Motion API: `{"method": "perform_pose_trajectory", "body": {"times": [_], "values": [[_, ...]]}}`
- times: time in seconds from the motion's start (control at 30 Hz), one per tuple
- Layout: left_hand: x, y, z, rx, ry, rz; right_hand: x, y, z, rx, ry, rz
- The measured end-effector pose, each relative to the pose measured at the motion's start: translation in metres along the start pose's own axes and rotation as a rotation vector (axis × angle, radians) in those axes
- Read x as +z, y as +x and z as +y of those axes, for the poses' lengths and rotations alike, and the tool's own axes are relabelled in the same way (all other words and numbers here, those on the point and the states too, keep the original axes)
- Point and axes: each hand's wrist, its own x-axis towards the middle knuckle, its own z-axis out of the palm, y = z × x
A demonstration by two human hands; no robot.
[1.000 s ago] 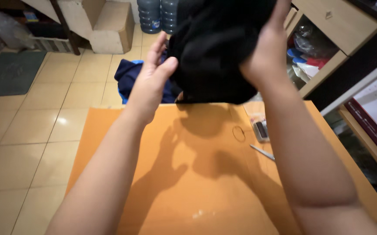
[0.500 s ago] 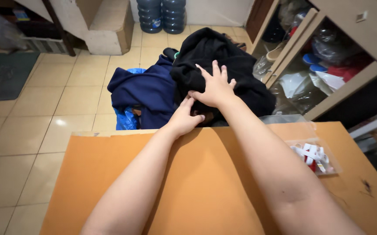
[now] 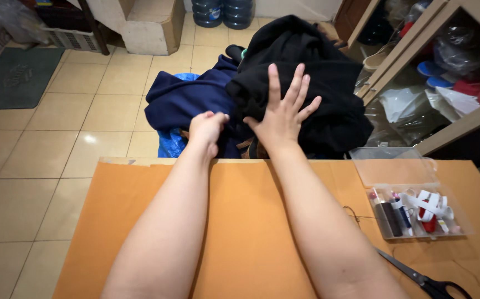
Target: The person removes a striped shirt from a hanger, cuts a thread with scissors, and sets the shirt aside. Then the person folds a black garment and a blue garment on the table, smoothing and aligning each piece before stacking them.
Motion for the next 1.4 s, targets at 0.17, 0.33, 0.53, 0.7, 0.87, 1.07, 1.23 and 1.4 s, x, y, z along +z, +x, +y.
{"method": "perform_pose_trajectory", "body": {"times": [0.17,0.33,0.53,0.7,0.87,1.07,1.23,1.4], "values": [[0.006,-0.018,0.059,0.132,-0.423,-0.156,0.010,-0.005,0.025,-0.104,0.084,0.107],[0.018,-0.083,0.138,0.385,-0.640,-0.504,0.014,-0.001,0.037,-0.070,-0.048,0.082],[-0.031,-0.137,0.206,0.712,-0.856,-0.456,0.002,0.004,0.034,-0.136,0.035,0.075],[-0.047,-0.136,0.210,0.765,-0.755,-0.353,-0.005,0.002,0.019,-0.051,0.029,-0.154],[-0.012,-0.096,0.177,0.574,-0.421,-0.143,0.008,-0.004,0.018,-0.073,-0.028,-0.066],[0.040,-0.087,0.073,0.255,1.570,-0.111,0.015,-0.004,0.038,-0.066,0.207,0.128],[0.037,-0.053,0.024,0.369,1.466,-0.070,0.017,-0.006,0.045,-0.110,0.238,0.155],[0.017,-0.019,0.058,0.375,0.300,0.093,0.023,-0.005,0.045,-0.130,0.234,0.155]]}}
